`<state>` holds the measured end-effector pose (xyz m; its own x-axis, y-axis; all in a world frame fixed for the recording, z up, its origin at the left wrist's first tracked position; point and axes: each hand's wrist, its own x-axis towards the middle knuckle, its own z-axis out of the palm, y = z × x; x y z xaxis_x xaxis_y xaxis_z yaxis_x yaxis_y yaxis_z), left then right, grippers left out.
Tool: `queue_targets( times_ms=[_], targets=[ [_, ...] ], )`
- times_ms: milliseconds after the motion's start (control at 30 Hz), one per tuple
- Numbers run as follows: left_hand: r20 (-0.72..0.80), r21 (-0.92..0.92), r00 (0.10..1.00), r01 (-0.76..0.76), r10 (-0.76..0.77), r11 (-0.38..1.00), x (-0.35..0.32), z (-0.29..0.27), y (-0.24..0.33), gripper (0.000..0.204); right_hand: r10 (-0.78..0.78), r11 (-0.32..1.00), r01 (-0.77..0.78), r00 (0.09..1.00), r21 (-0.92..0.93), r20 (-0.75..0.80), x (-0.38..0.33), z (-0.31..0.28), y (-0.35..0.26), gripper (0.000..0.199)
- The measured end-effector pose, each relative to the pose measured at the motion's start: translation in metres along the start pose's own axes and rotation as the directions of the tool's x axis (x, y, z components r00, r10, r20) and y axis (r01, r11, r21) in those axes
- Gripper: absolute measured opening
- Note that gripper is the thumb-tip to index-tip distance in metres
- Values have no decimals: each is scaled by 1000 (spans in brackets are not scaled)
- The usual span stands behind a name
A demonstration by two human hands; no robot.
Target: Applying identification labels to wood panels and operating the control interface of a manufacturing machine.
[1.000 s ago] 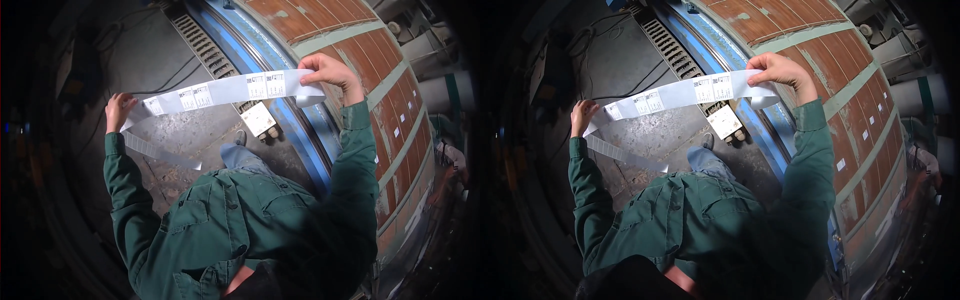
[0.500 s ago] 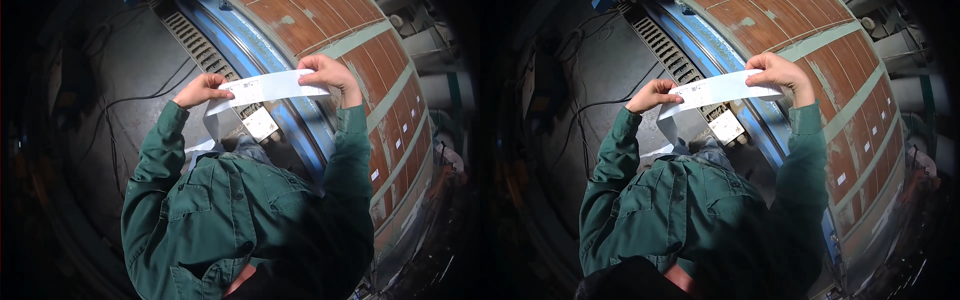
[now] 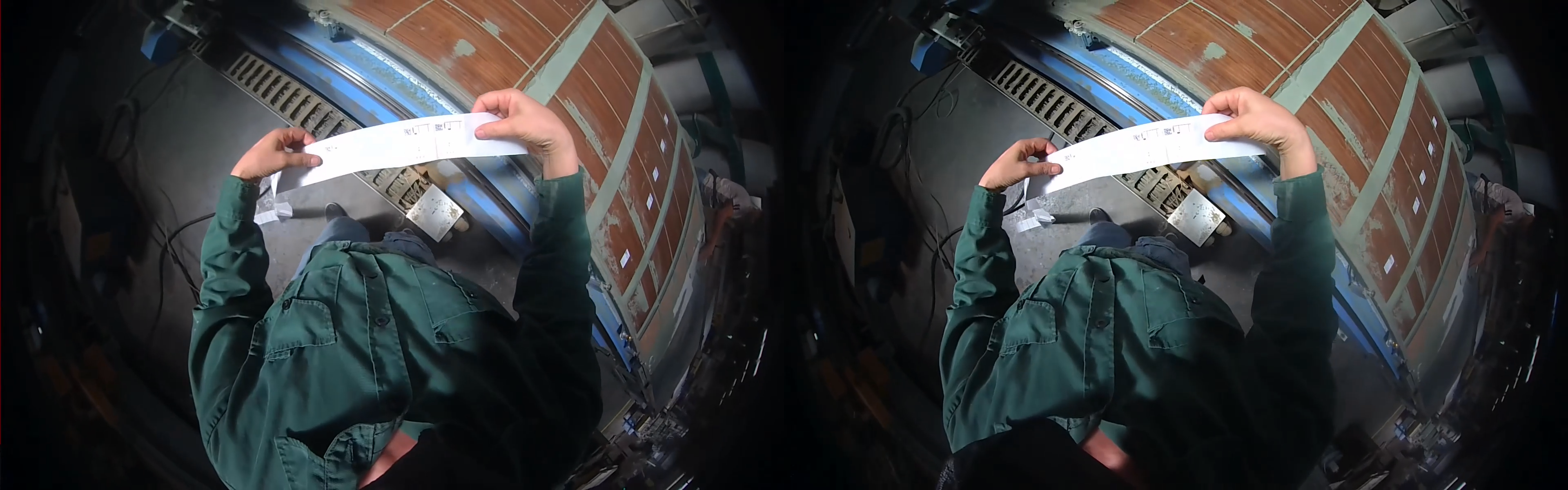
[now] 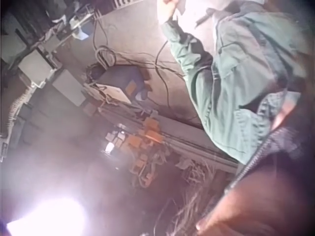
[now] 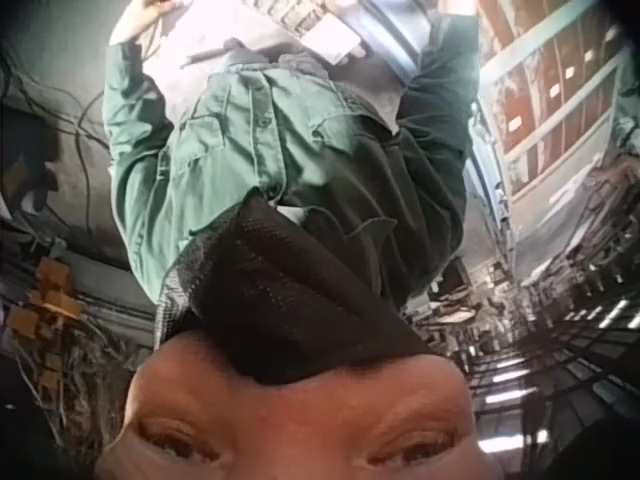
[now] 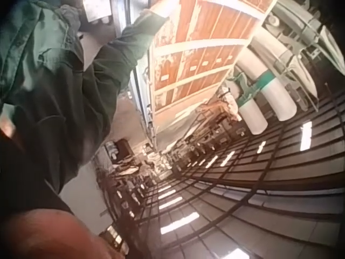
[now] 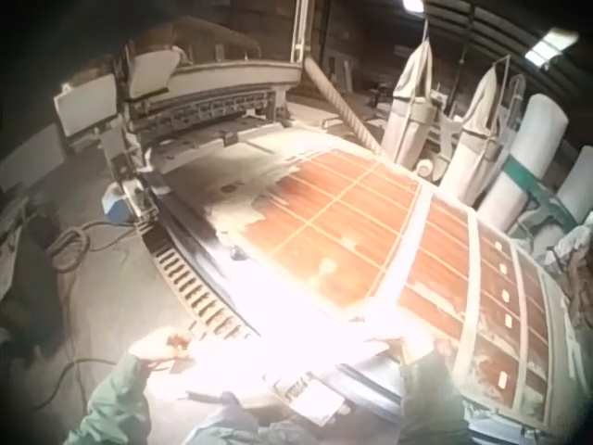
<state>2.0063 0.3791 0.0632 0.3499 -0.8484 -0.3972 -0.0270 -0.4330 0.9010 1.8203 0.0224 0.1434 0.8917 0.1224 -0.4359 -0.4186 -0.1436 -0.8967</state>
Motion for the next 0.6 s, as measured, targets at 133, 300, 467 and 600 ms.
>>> queue_targets(
  times_ms=[133,300,467,600],
  targets=[
    [208,-114,962,-156,178,981,39,17,39,44,-64,996,66,997,-56,30,41,34,-17,17],
    [245,-227,940,-182,237,957,63,22,23,19,-107,911,57,989,-409,-100,66,73,-11,17],
    [252,-313,950,-102,186,944,58,21,3,16,-347,843,214,918,-494,-194,81,126,-8,27],
    [303,-463,943,23,134,886,51,11,11,12,-227,948,253,963,194,-147,96,129,19,28]
  ],
)
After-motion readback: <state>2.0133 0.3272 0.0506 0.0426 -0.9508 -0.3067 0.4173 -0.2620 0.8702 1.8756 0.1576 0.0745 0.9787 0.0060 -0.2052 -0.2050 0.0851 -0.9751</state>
